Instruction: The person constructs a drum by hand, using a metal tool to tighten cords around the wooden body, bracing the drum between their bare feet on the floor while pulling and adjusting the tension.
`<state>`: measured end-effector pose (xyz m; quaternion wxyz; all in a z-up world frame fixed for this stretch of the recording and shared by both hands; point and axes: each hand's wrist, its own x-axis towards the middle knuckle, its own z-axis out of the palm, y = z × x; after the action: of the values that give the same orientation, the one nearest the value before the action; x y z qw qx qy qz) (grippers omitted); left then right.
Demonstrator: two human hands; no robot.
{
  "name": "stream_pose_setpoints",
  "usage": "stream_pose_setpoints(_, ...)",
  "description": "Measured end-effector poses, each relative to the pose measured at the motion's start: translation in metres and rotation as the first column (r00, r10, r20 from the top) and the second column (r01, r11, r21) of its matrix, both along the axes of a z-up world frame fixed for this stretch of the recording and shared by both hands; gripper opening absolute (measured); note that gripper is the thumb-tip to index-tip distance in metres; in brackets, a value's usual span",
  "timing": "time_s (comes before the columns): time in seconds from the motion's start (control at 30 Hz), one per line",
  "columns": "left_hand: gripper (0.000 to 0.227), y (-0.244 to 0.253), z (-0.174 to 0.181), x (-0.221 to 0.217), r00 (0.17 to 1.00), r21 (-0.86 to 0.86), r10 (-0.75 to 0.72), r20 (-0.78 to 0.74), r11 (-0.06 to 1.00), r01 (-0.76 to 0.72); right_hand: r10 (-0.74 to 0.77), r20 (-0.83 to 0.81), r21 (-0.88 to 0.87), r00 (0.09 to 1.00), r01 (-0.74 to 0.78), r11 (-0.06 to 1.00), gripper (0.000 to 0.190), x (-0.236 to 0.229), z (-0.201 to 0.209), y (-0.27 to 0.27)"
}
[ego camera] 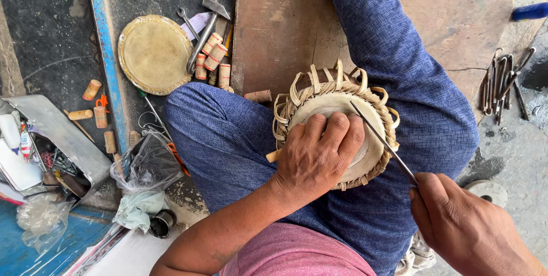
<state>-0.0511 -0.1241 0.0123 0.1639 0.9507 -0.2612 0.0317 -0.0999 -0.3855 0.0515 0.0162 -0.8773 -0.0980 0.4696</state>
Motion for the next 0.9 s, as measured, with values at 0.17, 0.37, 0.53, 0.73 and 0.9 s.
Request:
stream_pose_setpoints(0.17,0.030,-0.002,0.000,0.000,1.000,0.001,-0.007,0.004,1.000,0.007,0.009,0.054,0.040,0.999,-0.011,0.999,0.027,-0.005,-0.001,-0.001)
stream_pose_setpoints(0.37,0.030,-0.003,0.002,0.002,1.000,-0.063,-0.007,-0.015,0.998,0.006,-0.004,0.060,0.068,0.998,0.000,0.998,0.026,-0.015,-0.012,-0.002)
stream_pose_setpoints(0.53,0.025,-0.002,0.001,0.005,1.000,-0.118,-0.030,-0.008,0.993,0.029,-0.003,0.028,-0.018,1.000,0.003,1.000,0.028,-0.024,-0.013,0.002)
stream_pose_setpoints(0.73,0.026,0.002,-0.006,0.006,0.997,-0.165,-0.055,-0.048,0.985,0.046,-0.081,-0.008,-0.059,0.997,0.080,0.995,0.026,-0.020,-0.006,0.021)
stream_pose_setpoints(0.9,0.024,0.003,-0.009,0.005,0.996,-0.199,-0.071,-0.060,0.978,0.058,-0.140,-0.088,-0.163,0.986,0.125,0.979,0.022,-0.016,0.000,0.032)
